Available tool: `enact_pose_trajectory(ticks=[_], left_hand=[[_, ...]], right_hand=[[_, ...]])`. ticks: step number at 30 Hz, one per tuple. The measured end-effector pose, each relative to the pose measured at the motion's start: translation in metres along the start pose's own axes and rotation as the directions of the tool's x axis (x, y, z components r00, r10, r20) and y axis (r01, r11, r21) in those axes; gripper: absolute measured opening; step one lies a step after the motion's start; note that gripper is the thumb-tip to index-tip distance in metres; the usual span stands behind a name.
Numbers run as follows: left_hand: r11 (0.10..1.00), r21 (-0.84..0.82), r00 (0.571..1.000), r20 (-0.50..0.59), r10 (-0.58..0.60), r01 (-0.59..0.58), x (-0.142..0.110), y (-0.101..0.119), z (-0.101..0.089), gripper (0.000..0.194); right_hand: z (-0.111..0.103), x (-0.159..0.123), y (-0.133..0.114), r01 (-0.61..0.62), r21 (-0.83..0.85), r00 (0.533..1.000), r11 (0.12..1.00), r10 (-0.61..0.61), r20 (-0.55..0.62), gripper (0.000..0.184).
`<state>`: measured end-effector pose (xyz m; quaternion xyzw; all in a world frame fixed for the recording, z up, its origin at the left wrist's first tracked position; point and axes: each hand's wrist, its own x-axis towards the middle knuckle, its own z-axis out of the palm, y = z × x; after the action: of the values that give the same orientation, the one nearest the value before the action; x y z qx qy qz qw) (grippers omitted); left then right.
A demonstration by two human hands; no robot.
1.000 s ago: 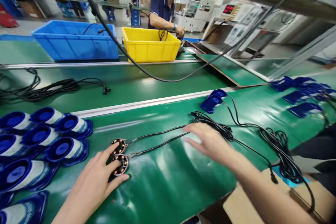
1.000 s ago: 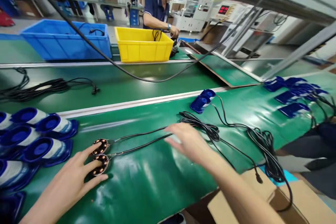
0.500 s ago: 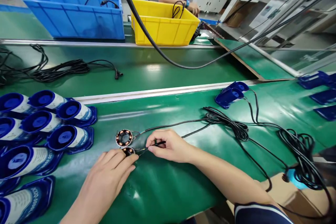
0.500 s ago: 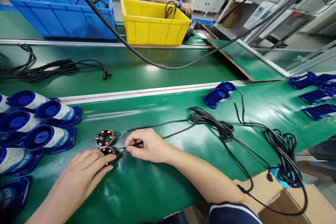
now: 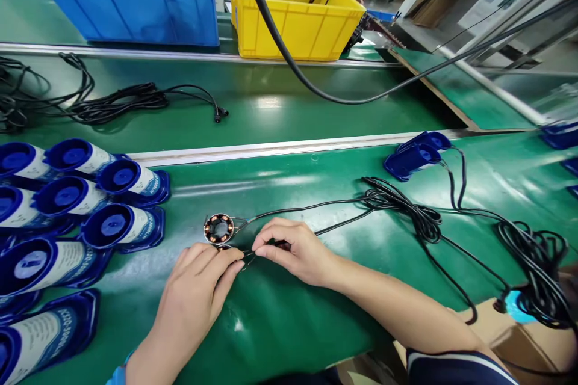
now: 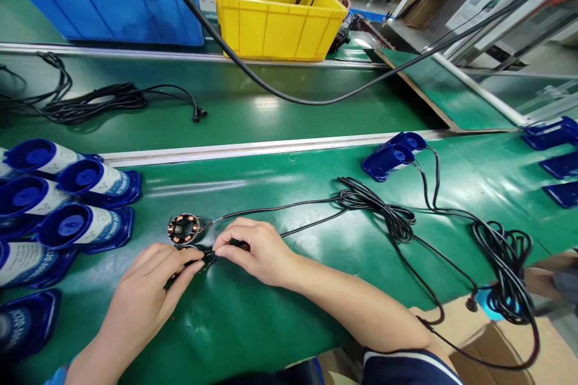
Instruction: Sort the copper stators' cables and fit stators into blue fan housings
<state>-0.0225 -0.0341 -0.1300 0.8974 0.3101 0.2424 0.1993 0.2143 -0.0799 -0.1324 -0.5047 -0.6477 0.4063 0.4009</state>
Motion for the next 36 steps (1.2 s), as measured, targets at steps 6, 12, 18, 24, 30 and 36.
enact_pose_trajectory(ticks=[6,12,18,24,30,36], left_hand=[[0.999,0.026,0.999,0.025,0.023,-0.023,0.002,0.004,0.001,0.006],[0.996,0.076,0.998,0.046,0.053,-0.056,0.002,0.004,0.0,0.008],[0.992,0.098,0.996,0.048,0.078,-0.083,0.003,0.006,-0.001,0.009],[0.991,0.095,0.993,0.079,0.086,-0.094,0.005,0.009,-0.004,0.008],[0.996,0.076,0.997,0.07,0.041,-0.046,0.004,0.01,-0.001,0.007],[1.0,-0.015,1.0,0.021,0.004,-0.004,0.001,0.006,-0.001,0.008]], right_hand=[[0.005,-0.002,0.002,0.079,0.014,0.997,0.997,-0.079,0.009,0.008],[0.008,-0.004,0.0,0.074,0.048,0.997,0.996,-0.074,0.006,0.009],[-0.002,0.002,-0.004,-0.209,0.149,0.964,0.967,0.177,0.2,0.026],[0.005,0.005,0.008,-0.376,0.456,0.923,0.807,0.285,0.257,0.039],[0.014,0.004,0.006,-0.428,0.619,0.903,0.659,0.347,0.254,0.05],[0.005,0.003,0.01,-0.404,0.595,0.914,0.695,0.284,0.289,0.032]])
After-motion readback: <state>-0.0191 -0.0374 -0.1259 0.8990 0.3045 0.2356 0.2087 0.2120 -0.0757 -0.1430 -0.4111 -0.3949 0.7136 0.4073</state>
